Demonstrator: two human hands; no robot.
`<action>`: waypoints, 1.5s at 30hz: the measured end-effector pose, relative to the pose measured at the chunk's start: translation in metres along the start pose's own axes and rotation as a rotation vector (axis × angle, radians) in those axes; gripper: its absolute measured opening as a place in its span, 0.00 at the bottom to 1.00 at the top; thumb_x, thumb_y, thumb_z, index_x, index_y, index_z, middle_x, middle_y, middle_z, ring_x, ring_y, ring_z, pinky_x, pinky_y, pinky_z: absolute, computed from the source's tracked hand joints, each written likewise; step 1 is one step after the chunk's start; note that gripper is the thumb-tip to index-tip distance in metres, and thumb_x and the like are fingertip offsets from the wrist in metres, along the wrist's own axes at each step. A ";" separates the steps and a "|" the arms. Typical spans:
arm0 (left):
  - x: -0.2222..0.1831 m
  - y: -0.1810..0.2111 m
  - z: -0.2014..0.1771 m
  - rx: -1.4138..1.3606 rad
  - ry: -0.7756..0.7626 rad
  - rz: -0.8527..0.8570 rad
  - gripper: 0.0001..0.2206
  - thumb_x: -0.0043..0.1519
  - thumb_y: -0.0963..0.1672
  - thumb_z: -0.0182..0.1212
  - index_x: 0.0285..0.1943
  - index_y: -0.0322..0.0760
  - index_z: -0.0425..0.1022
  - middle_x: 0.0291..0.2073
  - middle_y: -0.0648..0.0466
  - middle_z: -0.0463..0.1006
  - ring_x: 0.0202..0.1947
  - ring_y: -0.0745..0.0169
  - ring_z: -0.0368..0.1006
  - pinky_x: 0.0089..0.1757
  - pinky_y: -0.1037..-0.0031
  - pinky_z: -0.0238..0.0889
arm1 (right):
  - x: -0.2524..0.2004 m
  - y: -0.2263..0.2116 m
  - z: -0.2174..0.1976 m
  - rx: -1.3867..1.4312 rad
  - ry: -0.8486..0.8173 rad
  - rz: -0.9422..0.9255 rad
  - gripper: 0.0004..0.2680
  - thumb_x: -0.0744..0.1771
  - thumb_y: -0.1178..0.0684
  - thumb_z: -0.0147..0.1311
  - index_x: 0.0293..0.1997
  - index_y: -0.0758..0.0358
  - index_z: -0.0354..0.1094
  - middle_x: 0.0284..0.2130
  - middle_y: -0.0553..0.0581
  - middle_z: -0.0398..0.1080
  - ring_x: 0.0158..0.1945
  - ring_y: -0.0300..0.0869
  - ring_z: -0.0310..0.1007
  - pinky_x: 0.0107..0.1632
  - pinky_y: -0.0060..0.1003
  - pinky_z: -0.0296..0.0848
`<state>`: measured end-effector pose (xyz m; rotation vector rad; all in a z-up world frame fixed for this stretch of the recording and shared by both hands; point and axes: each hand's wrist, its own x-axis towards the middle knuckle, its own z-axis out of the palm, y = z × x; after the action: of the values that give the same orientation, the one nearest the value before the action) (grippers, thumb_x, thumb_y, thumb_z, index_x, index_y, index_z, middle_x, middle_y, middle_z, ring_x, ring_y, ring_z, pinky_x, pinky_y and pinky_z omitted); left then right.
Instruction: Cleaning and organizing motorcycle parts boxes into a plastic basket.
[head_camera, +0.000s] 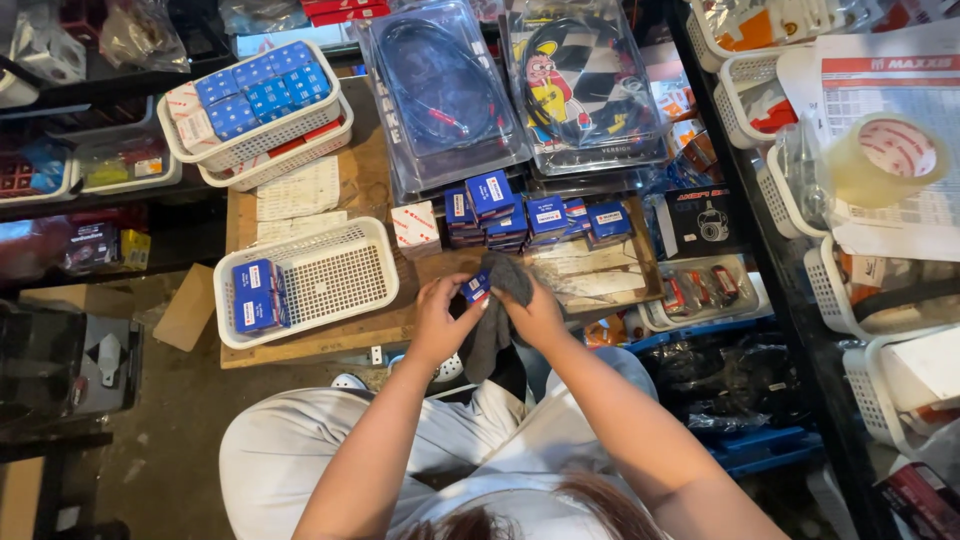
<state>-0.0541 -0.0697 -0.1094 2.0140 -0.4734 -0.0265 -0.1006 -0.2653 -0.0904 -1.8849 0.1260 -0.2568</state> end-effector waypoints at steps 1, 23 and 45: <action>0.000 -0.003 0.001 -0.027 0.007 -0.005 0.24 0.55 0.50 0.73 0.58 0.42 0.74 0.50 0.48 0.83 0.57 0.48 0.75 0.65 0.54 0.49 | 0.000 0.001 0.000 0.007 0.041 0.023 0.13 0.65 0.49 0.66 0.52 0.61 0.74 0.42 0.65 0.79 0.50 0.57 0.78 0.52 0.52 0.76; 0.118 0.132 0.018 0.771 0.309 0.613 0.25 0.59 0.53 0.64 0.68 0.57 0.69 0.62 0.55 0.72 0.67 0.51 0.60 0.63 0.41 0.34 | -0.004 0.025 0.006 -0.164 0.151 -0.077 0.18 0.56 0.55 0.67 0.47 0.63 0.71 0.30 0.70 0.76 0.40 0.66 0.77 0.39 0.60 0.75; -0.003 -0.031 -0.220 0.902 0.287 -0.766 0.43 0.50 0.60 0.70 0.66 0.24 0.69 0.74 0.36 0.56 0.76 0.36 0.39 0.66 0.41 0.28 | -0.005 -0.030 0.005 -0.090 0.155 -0.093 0.08 0.66 0.48 0.67 0.38 0.61 0.76 0.31 0.65 0.79 0.39 0.60 0.79 0.42 0.52 0.78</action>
<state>0.0014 0.1306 -0.0317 2.9044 0.6076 0.0095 -0.1055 -0.2501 -0.0640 -1.9615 0.1576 -0.4682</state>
